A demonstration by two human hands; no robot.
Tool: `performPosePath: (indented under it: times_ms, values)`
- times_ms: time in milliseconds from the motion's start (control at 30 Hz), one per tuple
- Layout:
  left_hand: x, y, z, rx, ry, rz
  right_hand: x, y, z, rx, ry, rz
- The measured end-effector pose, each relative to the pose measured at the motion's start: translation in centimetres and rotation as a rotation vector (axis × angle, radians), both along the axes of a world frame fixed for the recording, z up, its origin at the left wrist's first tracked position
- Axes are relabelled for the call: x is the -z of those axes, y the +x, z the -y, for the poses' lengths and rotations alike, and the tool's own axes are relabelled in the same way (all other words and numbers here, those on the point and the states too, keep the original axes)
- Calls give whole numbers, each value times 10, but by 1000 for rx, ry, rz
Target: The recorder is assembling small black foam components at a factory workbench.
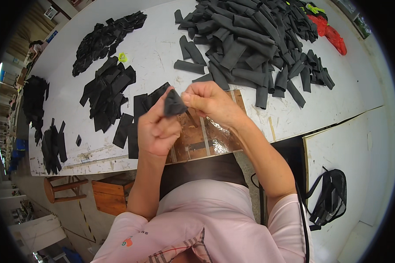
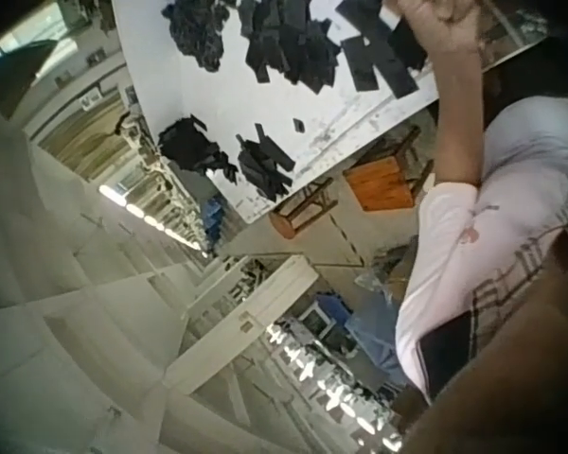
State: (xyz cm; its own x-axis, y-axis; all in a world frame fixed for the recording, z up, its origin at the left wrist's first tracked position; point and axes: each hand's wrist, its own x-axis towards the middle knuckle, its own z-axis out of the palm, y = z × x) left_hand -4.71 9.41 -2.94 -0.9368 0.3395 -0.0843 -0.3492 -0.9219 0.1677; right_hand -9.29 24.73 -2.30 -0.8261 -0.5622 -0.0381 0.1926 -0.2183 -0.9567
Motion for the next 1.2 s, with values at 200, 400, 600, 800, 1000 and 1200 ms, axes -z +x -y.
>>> performPosePath:
  times_ms: [200, 400, 600, 800, 1000, 1200]
  values:
    - [9, 9, -6, 93, 138, -34, 7, -1, -1, -165, -95, 194]
    - [-23, 11, -17, -439, -1080, -327, 11, -7, -11, -119, -62, 32]
    - [-27, 2, -6, -654, -1462, -795, -26, 15, -15, 239, 181, -234]
    - [-21, 9, -10, -834, -1242, -610, -59, 22, -7, 123, 842, -1134]
    - [10, 12, -10, -709, -1427, -377, -18, 13, -15, 212, 689, -1050]
    - [-23, 3, -13, -525, -1223, -630, -31, 18, -14, 162, 764, -990]
